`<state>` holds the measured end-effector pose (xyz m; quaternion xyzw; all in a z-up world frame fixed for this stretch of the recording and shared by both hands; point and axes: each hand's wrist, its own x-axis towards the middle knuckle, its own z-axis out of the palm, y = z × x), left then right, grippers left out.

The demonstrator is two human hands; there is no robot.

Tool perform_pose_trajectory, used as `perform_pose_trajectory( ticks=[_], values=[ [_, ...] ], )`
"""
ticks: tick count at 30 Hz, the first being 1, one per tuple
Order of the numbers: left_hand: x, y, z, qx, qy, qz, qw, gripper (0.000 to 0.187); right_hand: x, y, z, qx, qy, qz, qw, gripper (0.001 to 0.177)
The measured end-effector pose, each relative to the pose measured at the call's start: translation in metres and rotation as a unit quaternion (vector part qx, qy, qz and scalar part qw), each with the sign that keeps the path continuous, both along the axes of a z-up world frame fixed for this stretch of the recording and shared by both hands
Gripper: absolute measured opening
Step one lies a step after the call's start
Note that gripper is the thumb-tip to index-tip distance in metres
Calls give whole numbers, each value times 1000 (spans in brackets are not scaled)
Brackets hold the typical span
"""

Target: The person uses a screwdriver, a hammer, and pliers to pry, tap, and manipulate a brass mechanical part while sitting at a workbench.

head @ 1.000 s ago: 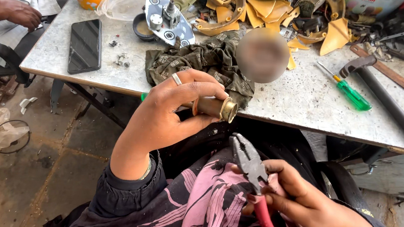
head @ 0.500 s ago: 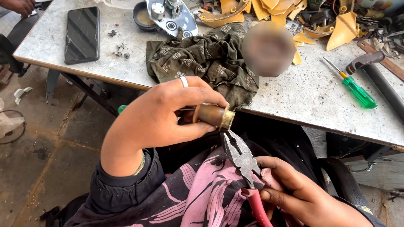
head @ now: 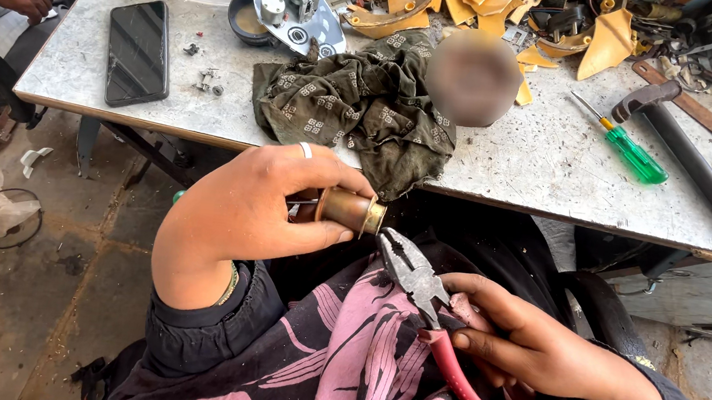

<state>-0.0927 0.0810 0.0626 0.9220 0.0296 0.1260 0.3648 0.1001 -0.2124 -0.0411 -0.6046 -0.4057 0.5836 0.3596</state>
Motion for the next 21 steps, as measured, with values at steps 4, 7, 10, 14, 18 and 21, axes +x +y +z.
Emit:
perform_pose_trajectory(
  ticks=[4,7,10,14,18,21],
  values=[
    [1,0,2,13,-10,-43,999,37,-3,8,7,131,-59,32,989,55],
    [2,0,1,15,73,-37,997,33,-6,15,14,71,-84,42,993,56],
    [7,6,-8,39,137,-54,988,30,-5,19,14,55,-94,58,992,58],
    [21,10,-42,35,186,-30,981,41,9,7,12,178,-42,106,977,68],
    [39,26,-83,130,406,4,904,48,13,-9,12,213,-170,122,954,105],
    [42,34,-128,132,451,24,882,41,7,-15,1,251,-226,115,934,106]
  ],
)
